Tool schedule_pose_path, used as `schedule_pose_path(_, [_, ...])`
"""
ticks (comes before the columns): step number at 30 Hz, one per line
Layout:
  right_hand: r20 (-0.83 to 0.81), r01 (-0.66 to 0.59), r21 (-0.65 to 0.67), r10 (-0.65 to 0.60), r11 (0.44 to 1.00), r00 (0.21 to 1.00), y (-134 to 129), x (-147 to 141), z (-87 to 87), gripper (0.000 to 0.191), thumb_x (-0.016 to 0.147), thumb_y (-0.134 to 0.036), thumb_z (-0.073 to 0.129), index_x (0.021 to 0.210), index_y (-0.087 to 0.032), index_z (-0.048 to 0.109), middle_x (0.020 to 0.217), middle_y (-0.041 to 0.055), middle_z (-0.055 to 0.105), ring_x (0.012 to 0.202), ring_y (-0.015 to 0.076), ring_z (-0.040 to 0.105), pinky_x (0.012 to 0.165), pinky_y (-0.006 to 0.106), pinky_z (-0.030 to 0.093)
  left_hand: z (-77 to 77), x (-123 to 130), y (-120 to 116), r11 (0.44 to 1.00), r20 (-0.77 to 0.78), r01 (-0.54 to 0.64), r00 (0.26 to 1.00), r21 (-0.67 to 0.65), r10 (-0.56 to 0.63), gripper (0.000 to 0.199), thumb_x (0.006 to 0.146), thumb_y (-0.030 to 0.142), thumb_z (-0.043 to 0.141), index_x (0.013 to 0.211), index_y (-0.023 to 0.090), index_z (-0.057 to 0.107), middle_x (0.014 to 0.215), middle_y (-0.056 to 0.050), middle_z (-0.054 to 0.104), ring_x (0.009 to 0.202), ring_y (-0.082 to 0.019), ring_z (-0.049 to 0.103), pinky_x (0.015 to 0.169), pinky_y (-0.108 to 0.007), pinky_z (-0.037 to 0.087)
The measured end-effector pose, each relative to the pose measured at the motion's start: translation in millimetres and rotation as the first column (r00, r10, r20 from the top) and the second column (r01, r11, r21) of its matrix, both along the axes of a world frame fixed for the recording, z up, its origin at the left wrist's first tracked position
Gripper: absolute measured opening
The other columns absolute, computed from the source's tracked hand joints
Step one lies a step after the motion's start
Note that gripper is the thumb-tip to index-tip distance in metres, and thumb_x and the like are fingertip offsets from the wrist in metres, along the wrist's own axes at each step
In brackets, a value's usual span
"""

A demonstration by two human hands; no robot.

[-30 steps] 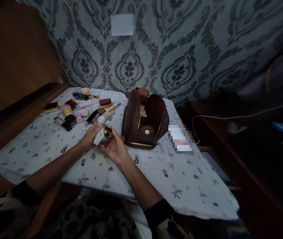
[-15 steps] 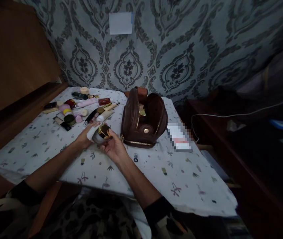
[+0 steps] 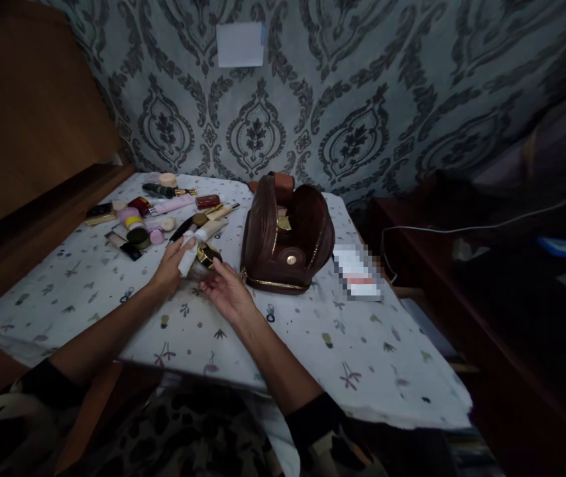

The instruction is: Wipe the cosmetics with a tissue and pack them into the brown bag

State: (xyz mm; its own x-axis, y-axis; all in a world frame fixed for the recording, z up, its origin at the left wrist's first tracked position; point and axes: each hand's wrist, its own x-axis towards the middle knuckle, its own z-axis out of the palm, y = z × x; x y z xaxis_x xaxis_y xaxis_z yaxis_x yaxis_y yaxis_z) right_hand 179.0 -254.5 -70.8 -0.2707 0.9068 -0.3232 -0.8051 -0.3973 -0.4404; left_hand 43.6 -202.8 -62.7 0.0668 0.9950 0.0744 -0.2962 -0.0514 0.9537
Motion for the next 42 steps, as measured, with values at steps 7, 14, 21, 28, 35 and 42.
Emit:
schedule_pose_path(7, [-0.049,-0.048,0.006,0.048,0.999,0.998,-1.2,3.1,3.1,0.01,0.082,-0.024,0.071,0.087,-0.018,0.065,0.073,0.0015,0.071,0.061,0.0137,0.063,0.051,0.023,0.051,-4.6,-3.1,8.2,0.999,0.039,-0.008,0.999,-0.037,0.009,0.042,0.063,0.045,0.083,0.091,0.016,0.068,0.074,0.002,0.065,0.06,-0.01,0.054,0.054,-0.021,0.04])
schedule_pose_path(14, [-0.018,-0.011,-0.079,0.01,0.997,1.0,3.4,4.6,3.1,0.017,0.093,-0.034,0.06,0.087,-0.018,0.062,0.066,0.0002,0.067,0.055,0.0119,0.061,0.049,0.021,0.051,-4.2,-0.4,-5.6,0.968,-0.081,0.252,0.964,-0.012,-0.252,0.056,0.074,0.055,0.076,0.116,0.018,0.067,0.096,-0.004,0.07,0.083,-0.016,0.063,0.073,-0.023,0.048])
schedule_pose_path(21, [0.072,-0.054,-0.034,0.056,0.998,0.996,3.1,3.3,0.5,0.017,0.093,-0.035,0.059,0.091,-0.019,0.062,0.071,0.0014,0.071,0.06,0.0134,0.065,0.053,0.023,0.053,0.9,0.8,-8.7,0.99,-0.165,0.142,0.977,0.023,-0.136,0.056,0.073,0.065,0.07,0.097,0.015,0.067,0.077,-0.001,0.065,0.066,-0.013,0.058,0.058,-0.022,0.045])
schedule_pose_path(28, [0.027,-0.071,0.03,0.07,0.997,0.997,0.5,0.8,-0.9,0.015,0.09,-0.029,0.06,0.098,-0.017,0.065,0.079,0.0022,0.073,0.064,0.0155,0.067,0.061,0.027,0.057,-2.8,-2.6,1.9,0.997,-0.057,0.012,0.998,-0.076,-0.016,0.041,0.067,0.054,0.08,0.072,0.016,0.064,0.058,0.004,0.056,0.05,-0.008,0.049,0.047,-0.02,0.039])
schedule_pose_path(35, [-0.072,0.016,0.01,-0.015,1.0,0.997,2.5,3.1,-1.5,0.01,0.087,-0.028,0.064,0.089,-0.019,0.065,0.08,0.0045,0.072,0.073,0.0177,0.067,0.069,0.032,0.06,4.8,-2.4,-2.3,0.974,0.033,0.184,0.983,-0.135,-0.181,0.046,0.068,0.051,0.081,0.094,0.015,0.069,0.08,-0.004,0.069,0.068,-0.016,0.062,0.06,-0.024,0.048])
schedule_pose_path(42, [-0.048,0.039,0.023,-0.038,0.999,0.998,8.0,5.9,-2.2,0.014,0.091,-0.031,0.06,0.096,-0.019,0.064,0.083,0.004,0.074,0.072,0.0167,0.068,0.068,0.031,0.06,7.4,1.9,-14.7,0.966,-0.137,0.247,0.962,0.073,-0.236,0.054,0.073,0.046,0.079,0.116,0.018,0.063,0.1,-0.005,0.069,0.089,-0.019,0.063,0.074,-0.024,0.05])
